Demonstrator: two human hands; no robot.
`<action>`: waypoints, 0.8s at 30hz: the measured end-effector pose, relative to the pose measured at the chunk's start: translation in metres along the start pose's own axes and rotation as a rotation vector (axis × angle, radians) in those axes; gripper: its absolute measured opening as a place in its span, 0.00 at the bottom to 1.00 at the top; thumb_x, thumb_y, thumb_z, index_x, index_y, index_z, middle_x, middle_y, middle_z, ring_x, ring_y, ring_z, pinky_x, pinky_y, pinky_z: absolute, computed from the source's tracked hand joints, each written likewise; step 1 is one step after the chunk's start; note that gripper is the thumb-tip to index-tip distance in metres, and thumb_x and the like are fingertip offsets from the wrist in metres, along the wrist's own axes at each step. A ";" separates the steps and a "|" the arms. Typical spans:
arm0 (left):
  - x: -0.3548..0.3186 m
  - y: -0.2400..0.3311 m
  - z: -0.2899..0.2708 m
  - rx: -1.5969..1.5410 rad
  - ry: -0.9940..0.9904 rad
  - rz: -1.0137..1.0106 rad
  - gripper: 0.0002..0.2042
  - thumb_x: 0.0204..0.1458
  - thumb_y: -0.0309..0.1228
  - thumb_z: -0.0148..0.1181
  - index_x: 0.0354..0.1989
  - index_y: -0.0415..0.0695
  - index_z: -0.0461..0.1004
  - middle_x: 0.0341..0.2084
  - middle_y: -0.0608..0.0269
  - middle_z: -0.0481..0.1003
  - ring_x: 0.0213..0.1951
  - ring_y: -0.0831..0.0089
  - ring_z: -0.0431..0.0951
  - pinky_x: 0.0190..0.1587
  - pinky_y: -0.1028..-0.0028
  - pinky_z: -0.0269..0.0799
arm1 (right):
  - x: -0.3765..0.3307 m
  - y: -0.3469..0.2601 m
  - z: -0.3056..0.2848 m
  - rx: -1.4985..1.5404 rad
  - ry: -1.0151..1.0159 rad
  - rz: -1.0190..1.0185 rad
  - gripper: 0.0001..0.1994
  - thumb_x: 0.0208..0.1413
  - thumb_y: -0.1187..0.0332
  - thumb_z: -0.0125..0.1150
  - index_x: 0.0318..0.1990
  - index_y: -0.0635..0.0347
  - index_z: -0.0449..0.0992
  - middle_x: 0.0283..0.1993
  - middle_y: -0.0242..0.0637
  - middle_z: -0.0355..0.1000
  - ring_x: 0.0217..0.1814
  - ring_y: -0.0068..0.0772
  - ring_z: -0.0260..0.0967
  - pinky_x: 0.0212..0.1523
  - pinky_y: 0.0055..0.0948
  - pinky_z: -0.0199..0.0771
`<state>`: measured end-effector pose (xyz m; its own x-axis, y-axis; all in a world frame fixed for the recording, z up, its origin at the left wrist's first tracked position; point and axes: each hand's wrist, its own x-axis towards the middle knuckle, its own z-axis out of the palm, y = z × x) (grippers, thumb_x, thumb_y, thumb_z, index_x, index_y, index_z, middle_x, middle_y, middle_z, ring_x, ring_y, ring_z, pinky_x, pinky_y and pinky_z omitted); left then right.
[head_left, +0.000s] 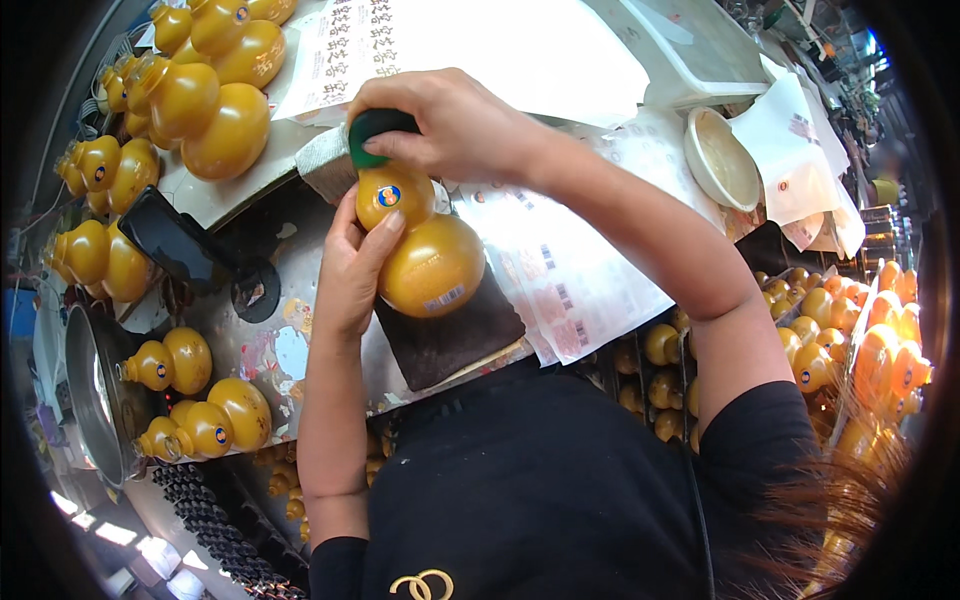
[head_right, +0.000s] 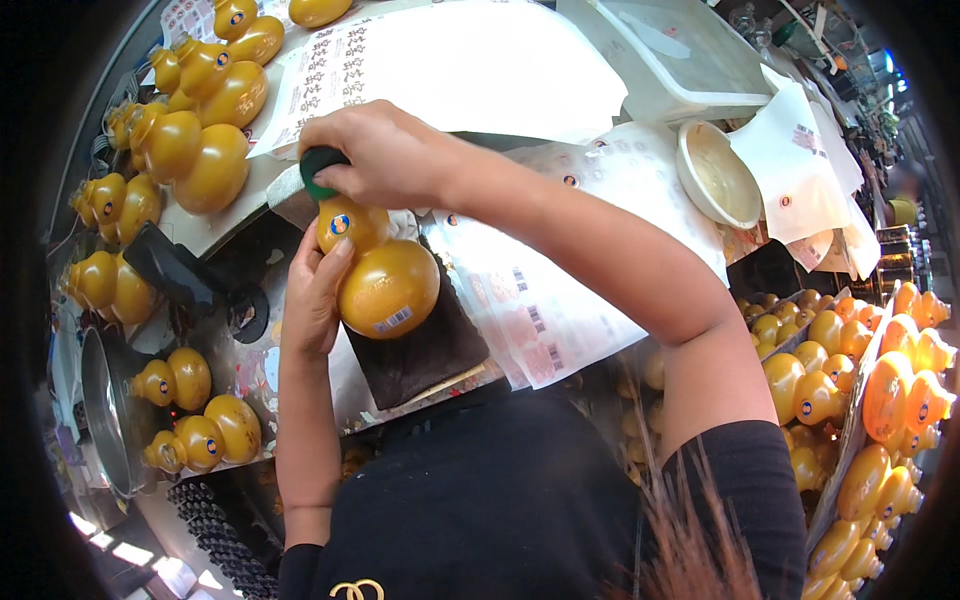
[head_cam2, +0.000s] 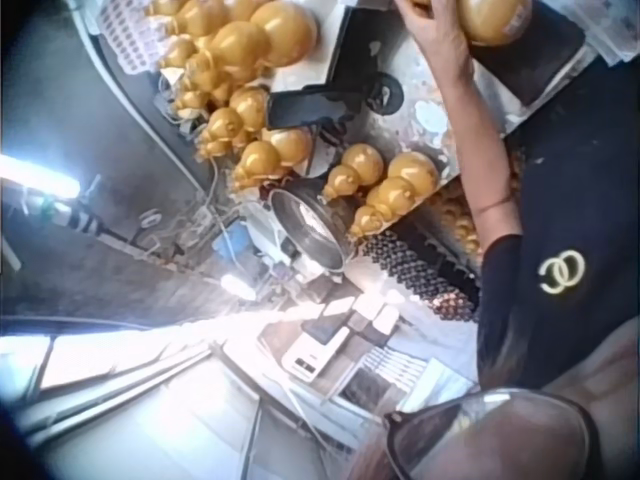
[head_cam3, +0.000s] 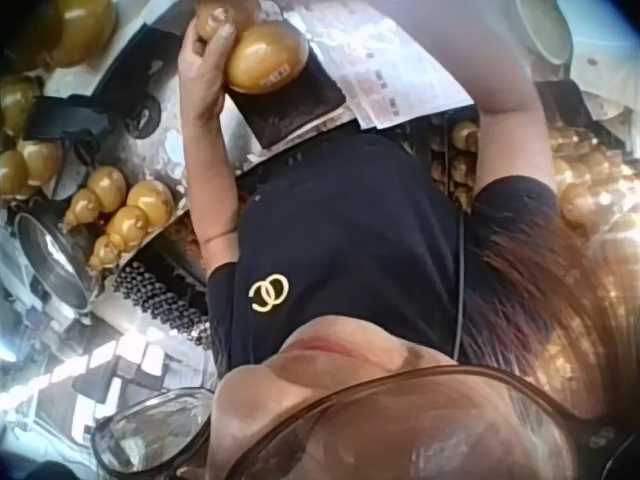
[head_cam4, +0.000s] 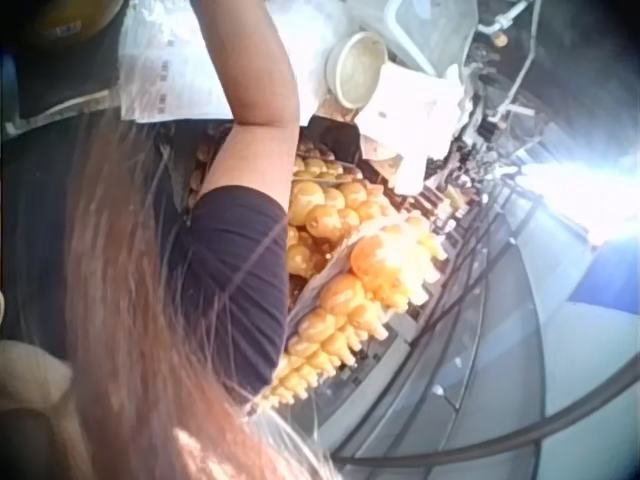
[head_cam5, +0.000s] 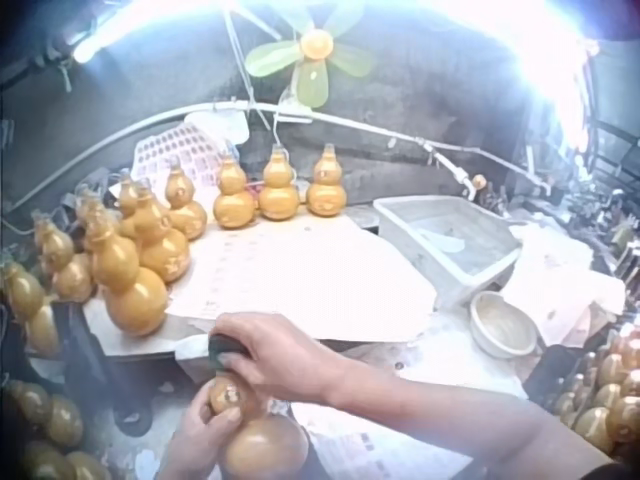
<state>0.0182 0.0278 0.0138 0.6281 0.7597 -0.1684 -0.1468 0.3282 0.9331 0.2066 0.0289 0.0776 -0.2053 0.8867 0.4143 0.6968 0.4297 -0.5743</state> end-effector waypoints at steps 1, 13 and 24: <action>-0.001 0.001 -0.001 -0.062 -0.004 -0.011 0.25 0.57 0.30 0.51 0.62 0.37 0.57 0.51 0.56 0.69 0.51 0.70 0.72 0.56 0.71 0.67 | -0.006 -0.001 -0.001 -0.043 0.060 -0.147 0.11 0.51 0.72 0.62 0.43 0.55 0.76 0.39 0.38 0.75 0.40 0.39 0.74 0.44 0.33 0.74; 0.011 0.003 -0.014 -0.260 -0.043 -0.002 0.22 0.62 0.40 0.38 0.58 0.37 0.61 0.52 0.56 0.70 0.54 0.68 0.70 0.59 0.68 0.61 | -0.063 -0.016 0.001 -0.094 0.060 -0.409 0.08 0.44 0.74 0.64 0.34 0.53 0.78 0.37 0.29 0.76 0.46 0.29 0.73 0.50 0.31 0.67; 0.010 0.004 -0.007 -0.225 0.007 -0.003 0.21 0.61 0.38 0.38 0.58 0.39 0.62 0.50 0.57 0.70 0.53 0.70 0.70 0.59 0.69 0.62 | -0.067 -0.020 -0.004 -0.109 -0.013 -0.341 0.10 0.43 0.77 0.65 0.34 0.53 0.79 0.33 0.30 0.75 0.41 0.31 0.73 0.48 0.31 0.69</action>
<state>0.0183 0.0412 0.0138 0.6236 0.7621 -0.1742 -0.3123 0.4472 0.8381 0.2092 -0.0401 0.0647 -0.4472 0.6976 0.5598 0.6559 0.6813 -0.3251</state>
